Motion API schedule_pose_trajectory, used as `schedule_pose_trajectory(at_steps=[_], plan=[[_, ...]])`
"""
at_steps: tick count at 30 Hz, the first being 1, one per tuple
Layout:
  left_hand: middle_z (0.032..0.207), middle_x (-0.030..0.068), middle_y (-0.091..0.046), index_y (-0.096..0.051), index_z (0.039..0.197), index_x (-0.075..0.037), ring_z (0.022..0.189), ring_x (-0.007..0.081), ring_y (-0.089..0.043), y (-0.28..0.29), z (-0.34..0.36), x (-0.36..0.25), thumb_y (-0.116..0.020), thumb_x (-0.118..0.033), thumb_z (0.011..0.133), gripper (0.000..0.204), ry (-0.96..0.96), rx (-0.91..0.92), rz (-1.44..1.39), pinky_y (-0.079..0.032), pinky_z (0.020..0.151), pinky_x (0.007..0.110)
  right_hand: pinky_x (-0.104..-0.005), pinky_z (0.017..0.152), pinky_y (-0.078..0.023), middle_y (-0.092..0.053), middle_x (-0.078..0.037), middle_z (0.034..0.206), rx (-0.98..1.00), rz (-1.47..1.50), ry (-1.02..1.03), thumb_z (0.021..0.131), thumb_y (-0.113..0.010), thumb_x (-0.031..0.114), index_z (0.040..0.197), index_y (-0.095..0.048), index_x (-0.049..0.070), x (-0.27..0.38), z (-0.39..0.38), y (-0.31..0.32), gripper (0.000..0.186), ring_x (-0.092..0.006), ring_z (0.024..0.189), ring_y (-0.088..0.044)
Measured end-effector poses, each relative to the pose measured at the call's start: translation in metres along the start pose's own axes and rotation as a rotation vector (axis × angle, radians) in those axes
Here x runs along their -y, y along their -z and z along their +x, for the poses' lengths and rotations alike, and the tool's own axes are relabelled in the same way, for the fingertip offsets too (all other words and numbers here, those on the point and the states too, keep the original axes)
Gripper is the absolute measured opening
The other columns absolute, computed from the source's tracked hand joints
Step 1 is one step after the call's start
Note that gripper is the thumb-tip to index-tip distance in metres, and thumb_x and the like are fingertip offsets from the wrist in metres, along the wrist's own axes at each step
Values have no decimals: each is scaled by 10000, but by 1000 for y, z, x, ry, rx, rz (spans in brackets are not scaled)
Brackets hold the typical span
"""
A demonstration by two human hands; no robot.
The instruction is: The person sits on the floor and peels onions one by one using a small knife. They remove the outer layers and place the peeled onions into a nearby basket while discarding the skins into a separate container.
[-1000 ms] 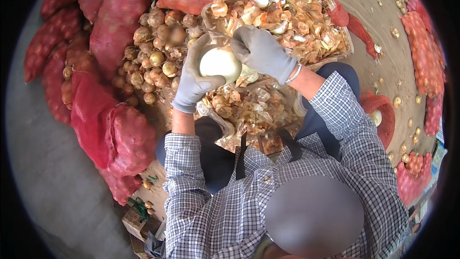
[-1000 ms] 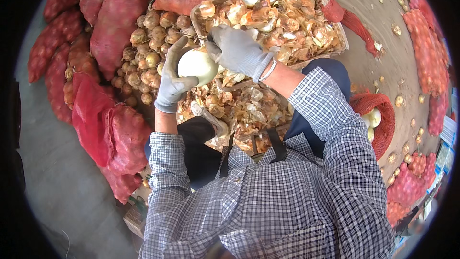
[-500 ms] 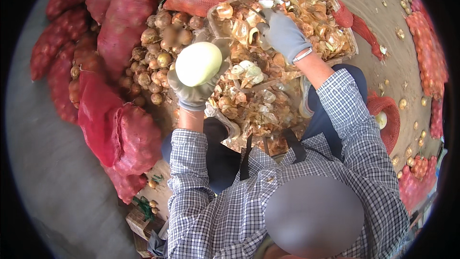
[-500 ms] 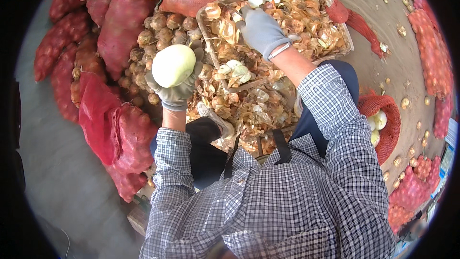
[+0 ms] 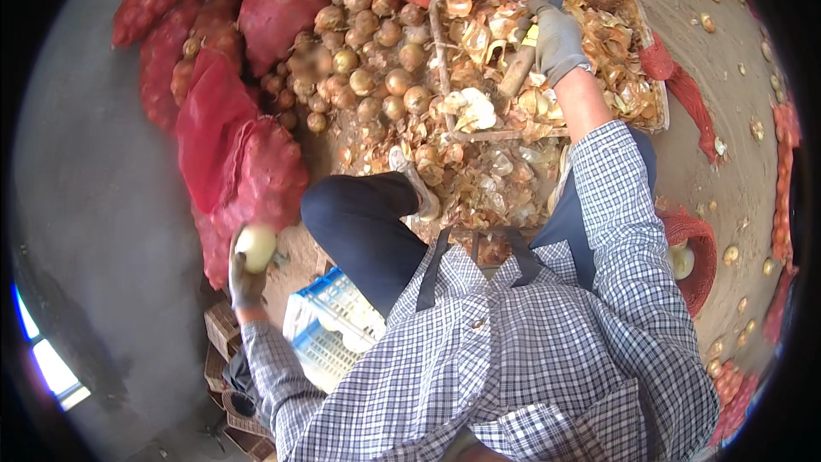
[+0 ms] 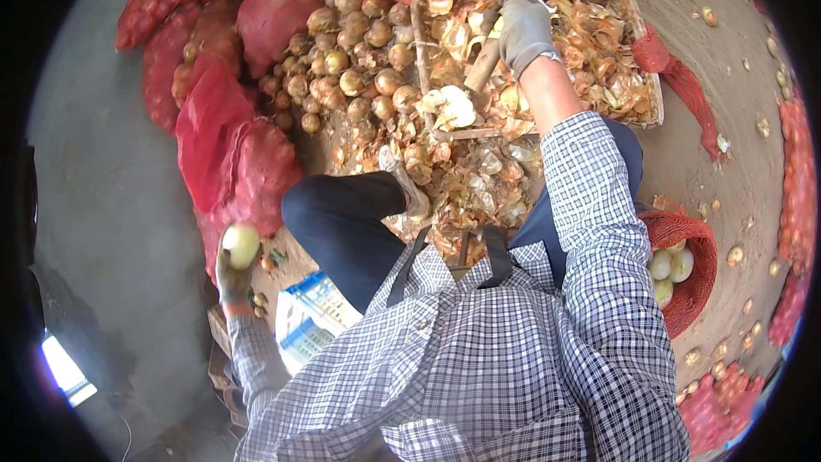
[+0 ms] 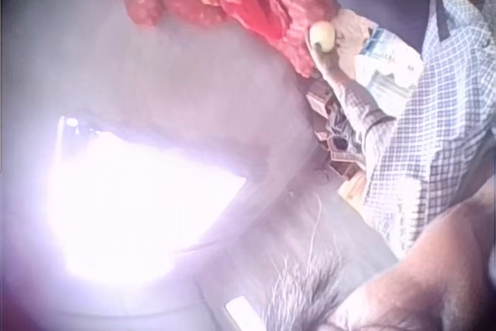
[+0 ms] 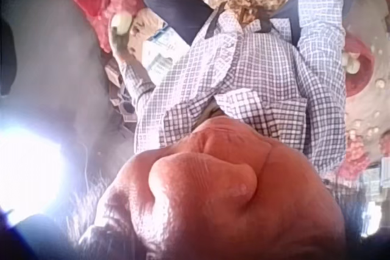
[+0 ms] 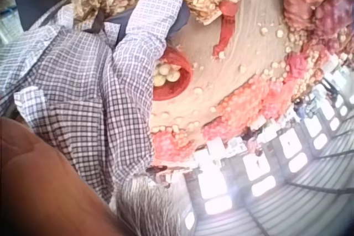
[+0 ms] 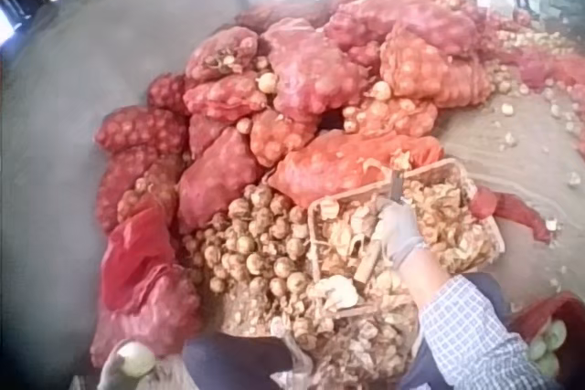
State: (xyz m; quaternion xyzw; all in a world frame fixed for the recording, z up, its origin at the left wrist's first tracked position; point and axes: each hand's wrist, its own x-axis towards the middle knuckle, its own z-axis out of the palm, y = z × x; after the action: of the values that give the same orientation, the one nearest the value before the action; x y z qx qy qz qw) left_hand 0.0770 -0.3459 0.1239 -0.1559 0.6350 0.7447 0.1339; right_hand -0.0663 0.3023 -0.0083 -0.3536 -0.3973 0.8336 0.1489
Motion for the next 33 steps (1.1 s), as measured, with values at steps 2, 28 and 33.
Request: schedule_pose_trajectory(at_steps=[2, 28, 33], plan=[[1288, 159, -579, -471, 1420, -28, 1104, 291, -640, 76, -91, -7, -735, -242, 846, 667, 184, -100, 328, -562, 921, 442, -356, 454, -527, -642, -100, 681, 3, 9, -43, 944, -645, 177, 963, -633, -7, -6, 5, -1, 186, -217, 531, -621], [1359, 132, -520, -418, 1451, -134, 1180, 371, -576, -218, 394, 186, -695, -81, 739, 766, -429, 789, 1968, -512, 955, 457, -231, 591, -514, -631, -56, 870, 52, -342, -252, 978, -629, 252, 1183, -604, -29, -17, -51, 6, 348, -107, 675, -603], [1565, 108, -368, -314, 1535, -185, 1415, 323, -391, -241, 444, 317, -605, -98, 858, 742, -459, 1121, 2140, -339, 1158, 413, -246, 632, -526, -610, -51, 954, 173, -702, -229, 990, -606, 240, 1259, -617, 20, -26, -43, 7, 348, -108, 717, -616]])
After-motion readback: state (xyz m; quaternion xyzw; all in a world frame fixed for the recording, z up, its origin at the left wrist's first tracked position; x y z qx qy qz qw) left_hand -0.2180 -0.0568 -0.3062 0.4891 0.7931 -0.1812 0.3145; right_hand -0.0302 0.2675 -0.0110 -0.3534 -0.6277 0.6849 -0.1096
